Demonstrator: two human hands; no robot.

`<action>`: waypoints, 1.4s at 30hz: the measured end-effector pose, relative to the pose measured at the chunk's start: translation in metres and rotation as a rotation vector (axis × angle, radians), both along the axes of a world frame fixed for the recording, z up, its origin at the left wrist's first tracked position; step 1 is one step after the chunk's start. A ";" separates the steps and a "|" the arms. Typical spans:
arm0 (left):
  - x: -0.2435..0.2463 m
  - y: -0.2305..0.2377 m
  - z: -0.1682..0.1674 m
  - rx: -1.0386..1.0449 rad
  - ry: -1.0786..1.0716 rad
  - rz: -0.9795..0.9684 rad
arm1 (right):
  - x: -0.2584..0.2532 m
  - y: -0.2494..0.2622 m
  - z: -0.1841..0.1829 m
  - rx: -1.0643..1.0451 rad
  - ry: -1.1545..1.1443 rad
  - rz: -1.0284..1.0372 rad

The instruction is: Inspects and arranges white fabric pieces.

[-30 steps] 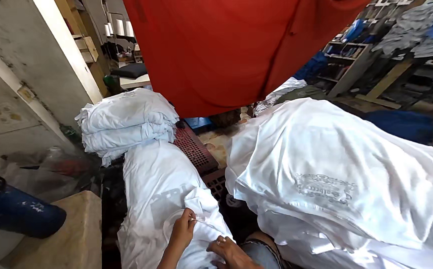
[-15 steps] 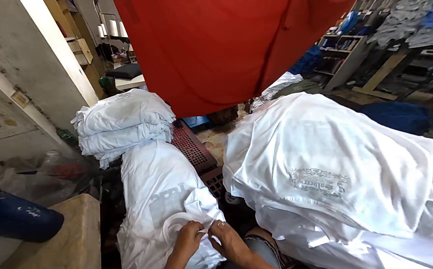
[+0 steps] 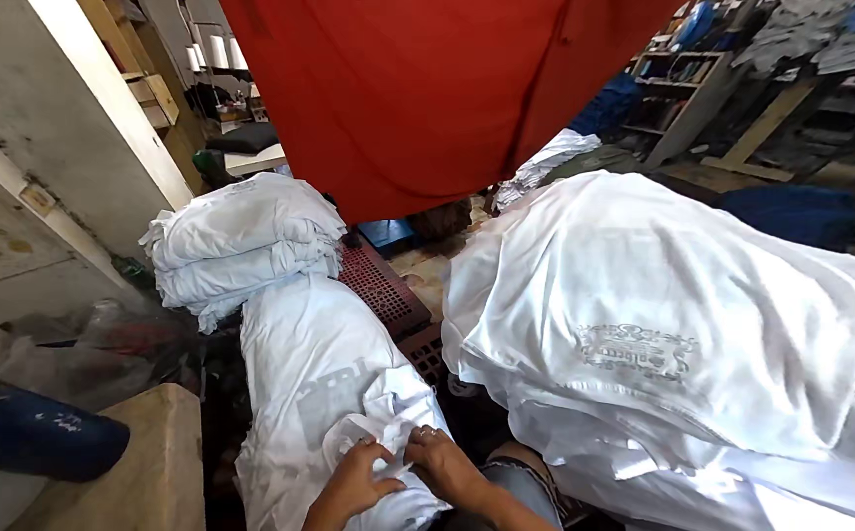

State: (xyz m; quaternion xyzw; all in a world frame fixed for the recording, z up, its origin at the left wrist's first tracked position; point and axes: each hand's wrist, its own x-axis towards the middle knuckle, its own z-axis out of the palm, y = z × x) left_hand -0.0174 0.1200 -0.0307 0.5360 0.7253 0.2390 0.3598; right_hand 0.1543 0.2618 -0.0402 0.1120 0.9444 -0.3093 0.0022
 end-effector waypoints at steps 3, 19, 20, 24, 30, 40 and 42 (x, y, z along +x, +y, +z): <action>0.012 0.003 -0.018 0.027 0.083 0.003 | 0.006 -0.009 -0.011 0.004 0.085 -0.084; 0.016 0.023 -0.002 0.054 0.040 0.080 | 0.015 0.025 0.016 0.027 -0.169 -0.040; 0.023 0.023 -0.002 0.006 0.075 0.057 | 0.011 0.025 0.019 0.039 -0.141 -0.060; 0.026 0.024 -0.020 0.044 0.148 0.067 | 0.009 0.002 0.006 0.041 -0.038 -0.108; -0.033 0.051 0.003 0.067 0.051 0.217 | 0.016 -0.021 -0.025 -0.044 -0.439 0.129; -0.057 0.046 0.013 0.198 0.083 0.183 | 0.012 -0.009 -0.014 -0.021 -0.561 0.109; -0.055 0.046 0.010 0.201 0.088 0.186 | 0.012 -0.009 -0.016 -0.024 -0.571 0.109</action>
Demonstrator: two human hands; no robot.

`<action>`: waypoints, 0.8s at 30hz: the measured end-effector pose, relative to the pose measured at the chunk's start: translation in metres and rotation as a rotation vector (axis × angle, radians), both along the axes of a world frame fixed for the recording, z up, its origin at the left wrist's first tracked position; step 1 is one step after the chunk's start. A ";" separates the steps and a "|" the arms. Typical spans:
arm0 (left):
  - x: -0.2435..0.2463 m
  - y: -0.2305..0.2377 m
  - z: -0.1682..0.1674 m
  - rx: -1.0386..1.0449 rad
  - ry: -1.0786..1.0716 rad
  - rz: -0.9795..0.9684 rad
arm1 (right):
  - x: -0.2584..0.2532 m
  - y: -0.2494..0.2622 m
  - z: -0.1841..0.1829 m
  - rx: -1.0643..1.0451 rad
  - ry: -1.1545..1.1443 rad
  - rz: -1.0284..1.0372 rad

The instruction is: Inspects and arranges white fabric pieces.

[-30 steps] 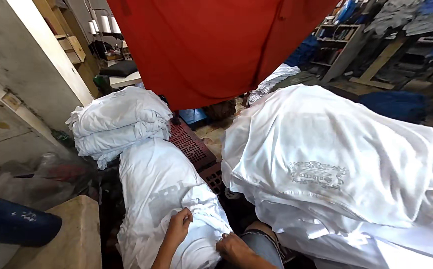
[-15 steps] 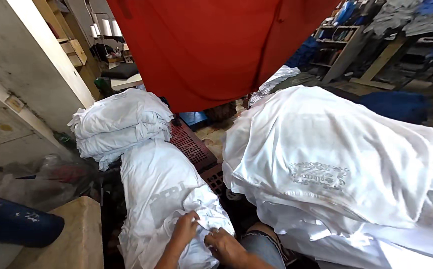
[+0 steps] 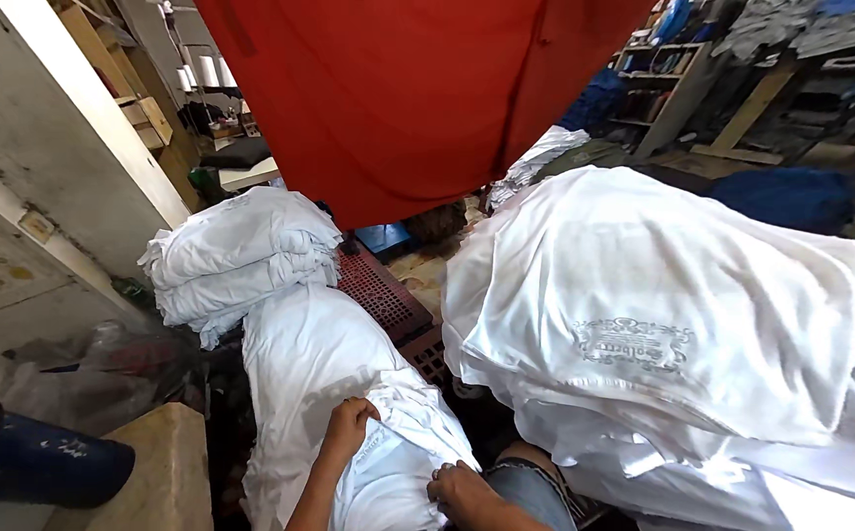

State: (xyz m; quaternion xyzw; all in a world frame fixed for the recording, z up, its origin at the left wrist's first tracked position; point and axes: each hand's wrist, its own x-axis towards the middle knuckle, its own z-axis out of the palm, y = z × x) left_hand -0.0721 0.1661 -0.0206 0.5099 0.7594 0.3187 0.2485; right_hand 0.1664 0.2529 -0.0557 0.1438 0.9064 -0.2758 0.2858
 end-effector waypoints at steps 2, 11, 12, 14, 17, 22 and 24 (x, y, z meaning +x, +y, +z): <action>0.002 0.000 -0.002 0.007 0.006 0.011 | 0.002 -0.001 -0.002 0.005 0.008 -0.004; 0.014 -0.001 -0.001 -0.016 -0.016 0.017 | 0.003 0.006 0.006 -0.002 0.063 -0.033; 0.019 -0.002 -0.003 -0.019 -0.025 -0.006 | 0.002 0.011 0.013 0.008 0.122 -0.063; 0.032 -0.007 -0.006 -0.070 -0.028 -0.076 | -0.006 0.022 0.027 0.040 0.254 -0.134; 0.061 -0.011 -0.008 -0.214 0.031 -0.129 | -0.020 0.028 0.039 0.073 0.350 -0.181; 0.066 -0.009 -0.026 -0.166 0.105 -0.136 | -0.004 -0.009 -0.003 0.089 0.735 -0.186; 0.057 -0.005 -0.023 -0.199 0.048 -0.093 | 0.007 -0.017 -0.010 0.015 0.607 0.017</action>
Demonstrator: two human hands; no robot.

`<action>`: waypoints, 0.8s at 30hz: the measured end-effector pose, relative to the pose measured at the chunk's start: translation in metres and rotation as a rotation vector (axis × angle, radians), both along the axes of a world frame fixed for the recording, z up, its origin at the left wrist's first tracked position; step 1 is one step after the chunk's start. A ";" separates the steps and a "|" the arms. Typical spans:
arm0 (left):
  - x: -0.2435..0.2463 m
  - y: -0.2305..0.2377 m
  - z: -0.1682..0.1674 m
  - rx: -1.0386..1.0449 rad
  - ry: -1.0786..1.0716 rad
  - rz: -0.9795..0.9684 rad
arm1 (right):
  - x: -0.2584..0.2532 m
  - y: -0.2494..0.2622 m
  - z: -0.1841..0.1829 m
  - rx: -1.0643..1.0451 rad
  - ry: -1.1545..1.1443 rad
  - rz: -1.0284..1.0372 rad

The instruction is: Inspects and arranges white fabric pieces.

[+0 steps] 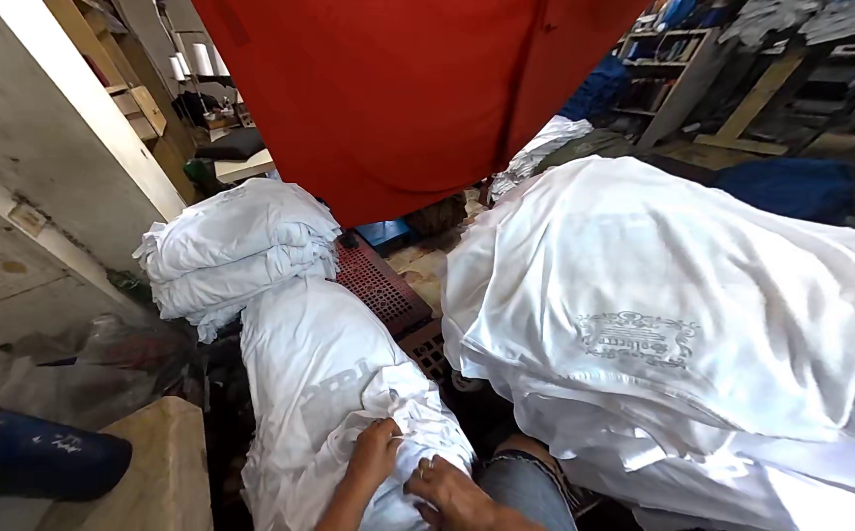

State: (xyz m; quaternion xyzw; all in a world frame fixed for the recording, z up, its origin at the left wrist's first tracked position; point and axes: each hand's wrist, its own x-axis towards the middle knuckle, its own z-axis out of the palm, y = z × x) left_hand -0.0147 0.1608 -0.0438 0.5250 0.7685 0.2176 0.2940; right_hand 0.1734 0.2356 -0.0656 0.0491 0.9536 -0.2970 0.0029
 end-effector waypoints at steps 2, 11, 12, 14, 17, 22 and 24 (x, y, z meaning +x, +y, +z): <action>-0.010 0.004 0.001 -0.021 -0.035 0.024 | 0.002 0.003 -0.004 0.008 -0.364 0.140; -0.007 -0.009 -0.003 0.020 -0.053 -0.139 | -0.021 0.046 0.040 -0.030 -0.312 -0.147; -0.002 -0.011 0.000 -0.015 -0.039 -0.136 | -0.025 0.048 0.040 -0.029 -0.264 -0.178; 0.010 -0.014 0.004 -0.091 0.029 -0.141 | -0.028 0.042 0.036 -0.029 -0.168 -0.257; 0.013 -0.012 -0.007 -0.039 0.073 -0.096 | -0.024 0.019 0.022 -0.016 -0.045 -0.304; -0.031 0.008 -0.012 0.155 -0.138 0.173 | -0.010 0.012 -0.004 -0.040 -0.489 -0.021; -0.046 0.010 -0.014 0.197 -0.175 0.251 | -0.001 0.021 -0.014 -0.005 -0.616 -0.046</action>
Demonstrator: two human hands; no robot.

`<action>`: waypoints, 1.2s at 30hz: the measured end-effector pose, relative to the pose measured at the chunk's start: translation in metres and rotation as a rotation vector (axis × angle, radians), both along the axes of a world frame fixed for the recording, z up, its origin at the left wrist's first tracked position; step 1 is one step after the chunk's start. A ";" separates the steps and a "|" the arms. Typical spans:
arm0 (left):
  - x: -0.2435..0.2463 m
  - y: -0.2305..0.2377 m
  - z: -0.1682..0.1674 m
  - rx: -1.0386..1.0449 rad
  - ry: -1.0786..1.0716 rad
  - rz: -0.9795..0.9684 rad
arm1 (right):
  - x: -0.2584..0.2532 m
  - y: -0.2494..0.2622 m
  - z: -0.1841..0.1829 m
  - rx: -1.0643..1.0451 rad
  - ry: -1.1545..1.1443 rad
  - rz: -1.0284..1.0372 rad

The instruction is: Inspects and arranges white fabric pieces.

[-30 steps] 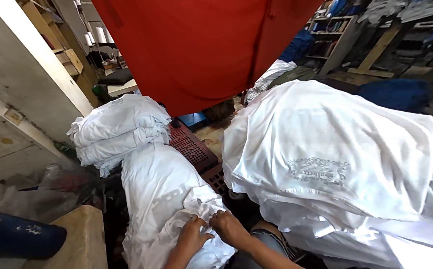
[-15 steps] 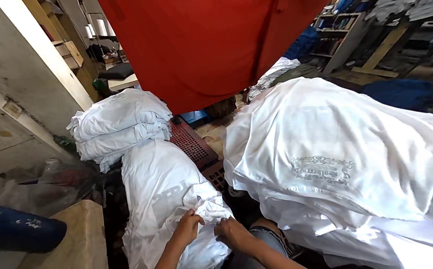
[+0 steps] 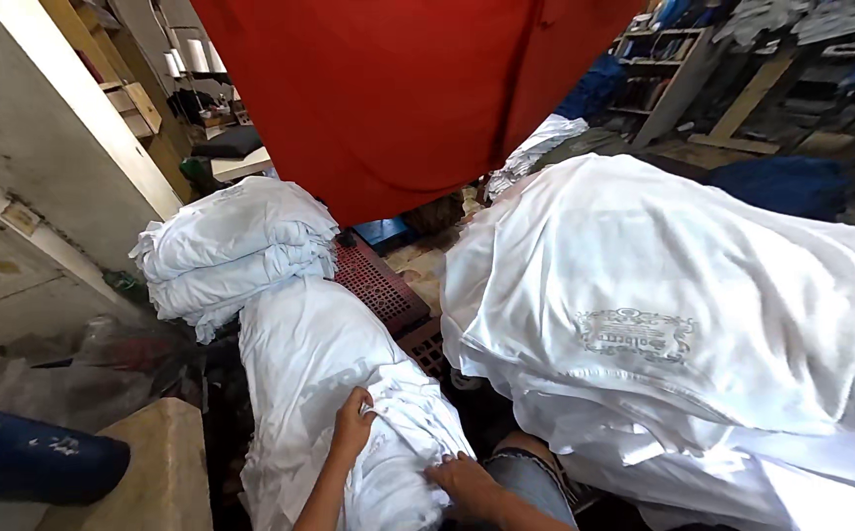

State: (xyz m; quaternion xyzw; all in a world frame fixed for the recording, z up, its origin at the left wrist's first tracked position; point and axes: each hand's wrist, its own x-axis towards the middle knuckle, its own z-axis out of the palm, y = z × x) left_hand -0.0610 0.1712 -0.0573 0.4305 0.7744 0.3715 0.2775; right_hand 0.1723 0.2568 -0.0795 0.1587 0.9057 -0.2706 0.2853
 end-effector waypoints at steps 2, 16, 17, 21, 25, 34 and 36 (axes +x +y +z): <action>-0.006 -0.004 -0.002 0.020 -0.002 -0.018 | 0.004 0.013 0.001 0.013 -0.022 -0.034; 0.050 -0.009 0.003 -0.244 0.212 -0.174 | -0.026 0.000 0.032 0.064 0.519 -0.177; 0.042 -0.006 0.003 -0.218 0.170 -0.146 | -0.023 -0.006 0.028 0.009 0.490 -0.108; 0.004 0.001 0.000 -0.065 0.051 -0.068 | -0.016 -0.012 0.016 -0.101 0.085 0.102; -0.016 -0.004 0.003 -0.045 0.054 -0.175 | -0.019 0.006 0.030 -0.096 -0.009 0.050; 0.036 -0.018 0.027 -0.281 0.199 -0.317 | -0.042 0.036 0.068 -0.005 0.365 -0.179; 0.048 -0.019 0.020 -0.301 0.261 -0.303 | -0.044 0.021 0.058 0.028 0.451 -0.244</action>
